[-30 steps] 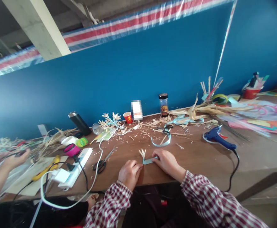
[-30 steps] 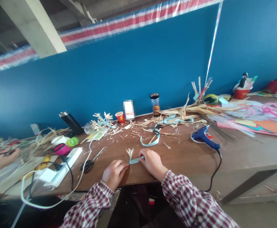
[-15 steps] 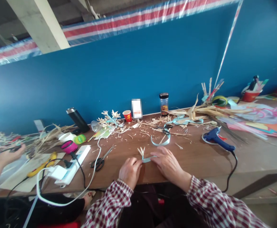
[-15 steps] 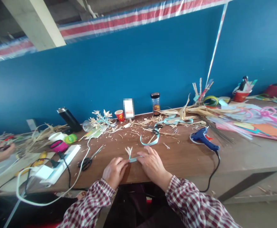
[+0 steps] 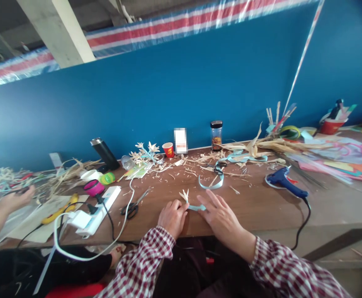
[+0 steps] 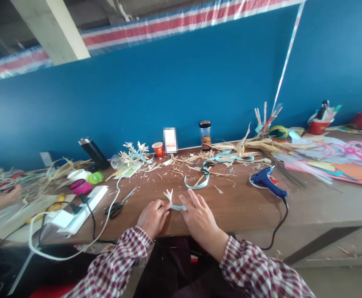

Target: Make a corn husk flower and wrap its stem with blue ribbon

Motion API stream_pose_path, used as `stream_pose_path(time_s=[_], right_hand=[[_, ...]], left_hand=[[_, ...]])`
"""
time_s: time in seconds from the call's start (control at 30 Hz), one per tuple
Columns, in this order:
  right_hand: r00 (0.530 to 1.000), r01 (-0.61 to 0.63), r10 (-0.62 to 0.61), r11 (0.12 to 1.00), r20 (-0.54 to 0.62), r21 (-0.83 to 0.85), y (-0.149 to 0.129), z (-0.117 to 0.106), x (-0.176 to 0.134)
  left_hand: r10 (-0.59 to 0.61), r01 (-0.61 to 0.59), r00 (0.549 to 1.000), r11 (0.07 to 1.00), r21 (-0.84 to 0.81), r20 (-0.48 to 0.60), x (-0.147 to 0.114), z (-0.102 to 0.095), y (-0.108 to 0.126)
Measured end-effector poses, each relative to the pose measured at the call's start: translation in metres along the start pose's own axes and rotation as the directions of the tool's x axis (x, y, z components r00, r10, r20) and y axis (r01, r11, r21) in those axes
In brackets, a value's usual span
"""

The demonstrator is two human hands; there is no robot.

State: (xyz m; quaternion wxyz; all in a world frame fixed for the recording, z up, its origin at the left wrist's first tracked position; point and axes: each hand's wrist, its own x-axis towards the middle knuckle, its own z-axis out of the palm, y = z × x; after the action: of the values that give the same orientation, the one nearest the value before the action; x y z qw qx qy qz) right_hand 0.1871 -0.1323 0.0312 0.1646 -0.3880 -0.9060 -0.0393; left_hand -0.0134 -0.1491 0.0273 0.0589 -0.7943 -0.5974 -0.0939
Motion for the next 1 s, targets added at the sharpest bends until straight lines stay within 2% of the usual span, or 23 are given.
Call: stream_pose_path(time_s=[0.13, 0.33, 0.5, 0.6, 0.7, 0.87, 1.0], right_hand=[[1.000, -0.029, 0.029, 1.000, 0.007, 0.001, -0.002, -0.004, -0.005], [0.993, -0.114, 0.110, 0.987, 0.043, 0.111, 0.002, -0.009, -0.015], [0.986, -0.166, 0.160, 0.969, 0.048, 0.182, 0.002, -0.043, -0.030], [0.996, -0.083, 0.088, 0.975, -0.018, 0.209, -0.005, -0.055, -0.025], [0.997, 0.067, -0.058, 0.982, -0.056, 0.174, -0.013, -0.038, -0.004], [0.999, 0.036, -0.034, 0.997, -0.029, 0.070, -0.014, 0.010, 0.024], [0.992, 0.125, -0.123, 0.990, -0.024, 0.062, -0.014, 0.022, 0.020]], left_hand=[[-0.017, 0.017, 1.000, 1.000, 0.016, 0.015, 0.000, -0.001, 0.001], [-0.030, 0.031, 0.999, 0.999, 0.009, -0.012, -0.001, 0.001, 0.002], [-0.036, 0.035, 0.999, 0.999, -0.031, -0.021, -0.002, 0.002, 0.002], [-0.035, 0.034, 0.999, 0.998, -0.059, -0.022, -0.001, 0.002, 0.000], [-0.016, 0.016, 1.000, 0.996, -0.088, -0.001, 0.002, 0.002, -0.004], [0.061, -0.056, 0.997, 0.993, -0.100, 0.048, 0.007, -0.002, -0.010], [0.109, -0.103, 0.990, 0.992, -0.071, 0.092, 0.012, -0.005, -0.014]])
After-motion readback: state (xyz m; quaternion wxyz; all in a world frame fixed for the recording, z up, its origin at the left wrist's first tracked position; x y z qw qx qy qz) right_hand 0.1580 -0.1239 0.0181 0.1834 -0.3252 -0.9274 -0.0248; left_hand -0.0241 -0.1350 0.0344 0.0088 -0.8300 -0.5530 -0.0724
